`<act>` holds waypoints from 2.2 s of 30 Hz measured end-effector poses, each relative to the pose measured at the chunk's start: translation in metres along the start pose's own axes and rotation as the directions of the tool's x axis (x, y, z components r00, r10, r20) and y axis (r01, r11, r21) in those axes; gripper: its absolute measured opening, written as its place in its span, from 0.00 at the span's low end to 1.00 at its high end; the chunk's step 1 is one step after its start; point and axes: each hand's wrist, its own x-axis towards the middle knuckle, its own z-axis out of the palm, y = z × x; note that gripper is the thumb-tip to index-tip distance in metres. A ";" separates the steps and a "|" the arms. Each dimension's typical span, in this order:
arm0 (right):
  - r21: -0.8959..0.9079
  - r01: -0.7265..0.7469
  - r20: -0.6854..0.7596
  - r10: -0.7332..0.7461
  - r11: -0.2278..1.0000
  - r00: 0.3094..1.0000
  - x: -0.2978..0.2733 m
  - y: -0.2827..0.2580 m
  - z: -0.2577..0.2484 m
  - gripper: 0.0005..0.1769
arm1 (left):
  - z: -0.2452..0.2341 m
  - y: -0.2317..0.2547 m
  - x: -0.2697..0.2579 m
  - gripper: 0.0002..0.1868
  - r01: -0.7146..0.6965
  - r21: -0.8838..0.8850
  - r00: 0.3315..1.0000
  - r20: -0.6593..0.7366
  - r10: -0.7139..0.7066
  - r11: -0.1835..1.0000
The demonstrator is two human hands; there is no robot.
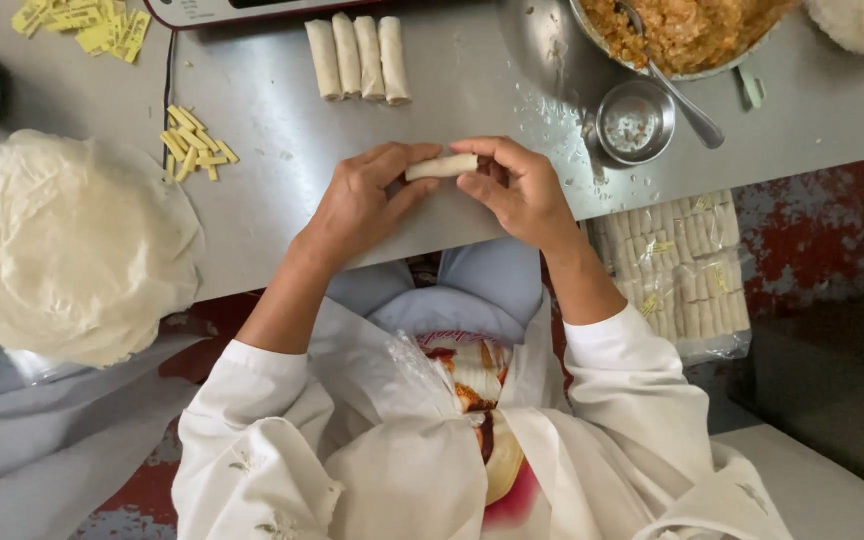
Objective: The person packages several food rolls into a plastic bag, places them in a tray, and then places filling onto individual wrappers to roll and prepare more food items on a stainless steel table.
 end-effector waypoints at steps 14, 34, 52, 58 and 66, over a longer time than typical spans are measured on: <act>-0.662 0.389 -0.162 -0.629 0.640 0.760 0.003 0.023 0.049 0.06 | -0.017 -0.068 0.067 0.08 0.448 0.634 0.881 -0.431 -0.193 0.630; -0.689 0.407 -0.145 -0.665 0.600 0.733 0.001 0.041 0.048 0.03 | -0.164 -0.014 -0.182 0.11 0.630 0.120 0.365 -0.918 -0.156 0.767; -0.014 0.316 -0.196 -0.313 0.949 0.930 -0.010 -0.034 0.003 0.06 | -0.037 0.056 -0.025 0.15 0.319 -0.173 0.926 -0.151 -0.346 0.932; -0.459 0.498 -0.109 -0.603 0.736 0.790 -0.043 -0.046 -0.028 0.10 | -0.005 0.045 -0.039 0.11 -0.140 0.252 0.915 -0.338 0.222 0.958; -0.826 0.149 -0.110 -0.415 0.543 0.903 -0.066 0.025 -0.013 0.12 | 0.036 0.014 -0.061 0.09 0.049 0.497 0.951 -0.288 0.112 0.866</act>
